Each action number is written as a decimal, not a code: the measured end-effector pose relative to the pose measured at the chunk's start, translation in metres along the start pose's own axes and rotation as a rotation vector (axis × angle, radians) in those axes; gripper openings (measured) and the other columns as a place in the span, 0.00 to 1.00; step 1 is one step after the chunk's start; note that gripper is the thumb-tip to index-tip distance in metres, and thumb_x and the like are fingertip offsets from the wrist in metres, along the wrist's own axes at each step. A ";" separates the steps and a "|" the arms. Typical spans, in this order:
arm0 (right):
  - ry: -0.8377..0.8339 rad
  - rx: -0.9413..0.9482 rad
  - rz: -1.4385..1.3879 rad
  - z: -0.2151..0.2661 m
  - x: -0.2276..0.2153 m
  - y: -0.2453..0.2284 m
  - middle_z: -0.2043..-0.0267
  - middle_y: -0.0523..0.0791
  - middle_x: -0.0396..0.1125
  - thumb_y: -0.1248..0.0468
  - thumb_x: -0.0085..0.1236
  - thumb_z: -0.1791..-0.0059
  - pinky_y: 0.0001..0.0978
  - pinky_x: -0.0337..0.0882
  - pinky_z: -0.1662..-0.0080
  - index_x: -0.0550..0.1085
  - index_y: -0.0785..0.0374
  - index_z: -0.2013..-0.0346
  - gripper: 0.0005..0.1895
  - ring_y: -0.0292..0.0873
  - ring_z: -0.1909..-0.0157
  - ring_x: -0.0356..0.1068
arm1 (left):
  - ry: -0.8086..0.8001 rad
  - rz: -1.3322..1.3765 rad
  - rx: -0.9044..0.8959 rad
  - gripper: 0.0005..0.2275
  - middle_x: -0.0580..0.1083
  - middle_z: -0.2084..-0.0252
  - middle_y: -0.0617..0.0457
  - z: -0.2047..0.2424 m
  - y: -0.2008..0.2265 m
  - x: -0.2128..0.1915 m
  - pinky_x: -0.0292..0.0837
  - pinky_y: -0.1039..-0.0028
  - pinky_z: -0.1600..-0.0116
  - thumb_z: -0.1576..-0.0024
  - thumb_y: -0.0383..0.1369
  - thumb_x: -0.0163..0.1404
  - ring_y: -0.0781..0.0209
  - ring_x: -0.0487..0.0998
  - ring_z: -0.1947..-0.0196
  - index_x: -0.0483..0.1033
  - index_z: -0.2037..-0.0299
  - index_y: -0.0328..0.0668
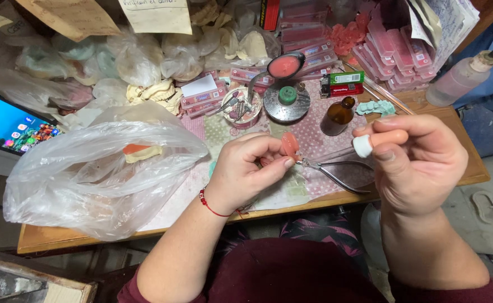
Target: The person assembles a dental prosthesis by placing a pink gum piece into a green mold and adjusting it with their fingers. They then use a metal tool to refine the edges and apply a substance from a small bottle to the prosthesis before placing it into a plastic bag.
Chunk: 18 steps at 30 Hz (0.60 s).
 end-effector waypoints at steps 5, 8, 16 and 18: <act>0.090 -0.025 -0.007 -0.005 0.004 0.001 0.59 0.53 0.73 0.55 0.67 0.49 0.35 0.83 0.46 0.72 0.67 0.52 0.21 0.47 0.55 0.79 | -0.007 0.078 -0.079 0.03 0.76 0.69 0.59 0.002 -0.006 0.004 0.70 0.80 0.63 0.43 0.31 0.58 0.70 0.72 0.72 0.80 0.63 0.44; 0.127 -0.025 0.002 -0.007 0.002 0.002 0.58 0.54 0.73 0.53 0.67 0.49 0.31 0.80 0.48 0.72 0.66 0.52 0.22 0.46 0.56 0.79 | -0.024 0.229 -0.148 0.02 0.78 0.66 0.58 0.005 -0.013 0.006 0.72 0.80 0.60 0.43 0.28 0.57 0.71 0.73 0.69 0.79 0.63 0.43; 0.136 0.104 -0.145 -0.007 0.014 0.005 0.60 0.56 0.74 0.52 0.68 0.50 0.34 0.80 0.55 0.73 0.66 0.53 0.22 0.46 0.67 0.75 | -0.104 0.700 -0.218 0.06 0.77 0.51 0.38 0.007 -0.010 0.006 0.79 0.71 0.48 0.45 0.22 0.51 0.59 0.83 0.54 0.70 0.63 0.44; 0.125 0.144 -0.233 -0.006 0.018 0.006 0.62 0.56 0.74 0.53 0.70 0.52 0.31 0.79 0.57 0.74 0.67 0.53 0.23 0.46 0.68 0.75 | -0.117 0.654 -0.168 0.05 0.80 0.59 0.49 0.007 -0.008 0.006 0.78 0.63 0.39 0.40 0.23 0.48 0.44 0.72 0.30 0.68 0.58 0.45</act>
Point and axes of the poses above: each hand's wrist, its own z-axis away from the middle knuckle, its own x-axis out of the palm, y = z × x, the point moved 5 cm from there along -z, towards the middle knuckle
